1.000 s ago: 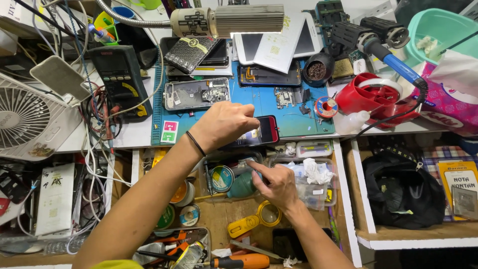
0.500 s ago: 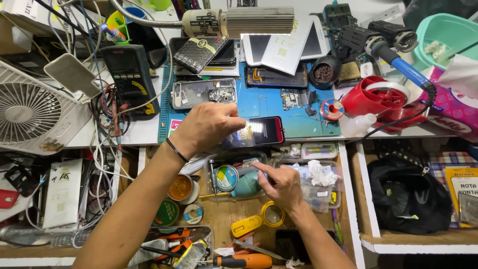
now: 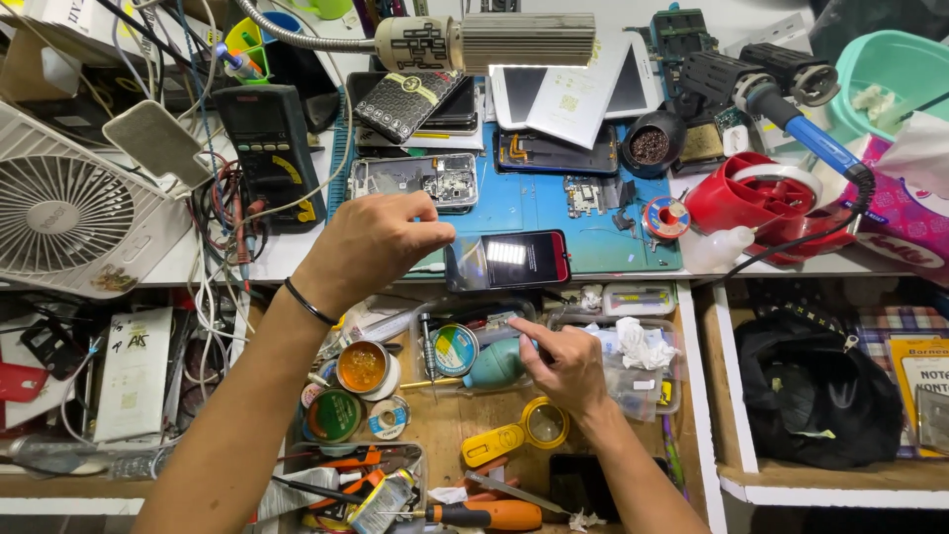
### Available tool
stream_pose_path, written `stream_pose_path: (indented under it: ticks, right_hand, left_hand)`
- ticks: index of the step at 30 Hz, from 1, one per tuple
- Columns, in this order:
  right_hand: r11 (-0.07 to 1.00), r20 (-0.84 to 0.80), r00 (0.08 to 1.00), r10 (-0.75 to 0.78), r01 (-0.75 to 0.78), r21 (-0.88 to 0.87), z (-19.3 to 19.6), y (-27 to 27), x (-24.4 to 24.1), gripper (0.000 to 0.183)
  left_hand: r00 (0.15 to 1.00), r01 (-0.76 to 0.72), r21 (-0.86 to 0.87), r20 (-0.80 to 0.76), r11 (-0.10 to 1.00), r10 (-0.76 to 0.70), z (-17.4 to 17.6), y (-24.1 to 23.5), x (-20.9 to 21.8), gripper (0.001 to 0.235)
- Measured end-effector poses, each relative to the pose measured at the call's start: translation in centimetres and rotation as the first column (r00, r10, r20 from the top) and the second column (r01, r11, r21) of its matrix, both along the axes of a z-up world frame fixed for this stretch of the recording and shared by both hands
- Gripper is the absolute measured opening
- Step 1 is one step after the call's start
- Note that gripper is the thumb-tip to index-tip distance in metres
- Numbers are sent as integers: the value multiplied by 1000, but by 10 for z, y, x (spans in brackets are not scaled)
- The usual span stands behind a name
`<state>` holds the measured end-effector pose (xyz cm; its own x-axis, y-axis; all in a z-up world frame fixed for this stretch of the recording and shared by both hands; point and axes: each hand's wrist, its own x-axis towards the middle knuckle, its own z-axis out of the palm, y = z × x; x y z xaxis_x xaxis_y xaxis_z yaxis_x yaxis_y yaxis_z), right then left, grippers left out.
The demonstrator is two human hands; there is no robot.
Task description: The person uses a small air blower to clean the screen of a smartphone on a cluttered workbench. They then interact with the phone's touchscreen, swiping and tapping to navigate the interface and test its responsiveness.
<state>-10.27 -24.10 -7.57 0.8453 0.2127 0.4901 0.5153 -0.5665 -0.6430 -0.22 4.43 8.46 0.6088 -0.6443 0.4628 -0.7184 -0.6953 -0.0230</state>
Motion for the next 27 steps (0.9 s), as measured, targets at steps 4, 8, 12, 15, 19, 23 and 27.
stream_pose_path:
  ticks: [4, 8, 12, 15, 19, 23, 27]
  right_hand:
    - [1000, 1, 1000, -5, 5, -4, 2, 0, 1, 28]
    - [1000, 11, 1000, -11, 12, -12, -2, -1, 0, 28]
    - [1000, 13, 1000, -10, 10, -7, -6, -2, 1, 28]
    - [1000, 26, 999, -18, 18, -10, -4, -1, 1, 27]
    - [1000, 37, 999, -19, 19, 0, -2, -3, 3, 27]
    - [999, 90, 995, -43, 40, 32, 4, -4, 2, 26]
    - [990, 117, 986, -120, 109, 92, 10, -9, 4, 26]
  left_hand:
    - [998, 14, -22, -59, 1000, -16, 19, 7, -8, 20]
    - [997, 2, -14, -82, 1000, -3, 29, 17, -16, 15]
    - [994, -34, 0, -101, 999, 34, 35, 29, -23, 13]
    - [991, -52, -9, -122, 999, 50, 35, 40, -26, 14]
    - [985, -116, 19, -123, 993, 117, 37, 57, -33, 12]
    - [978, -149, -76, -160, 986, 136, 52, 66, -46, 15]
    - [966, -208, -140, -183, 968, 181, 59, 78, -62, 16]
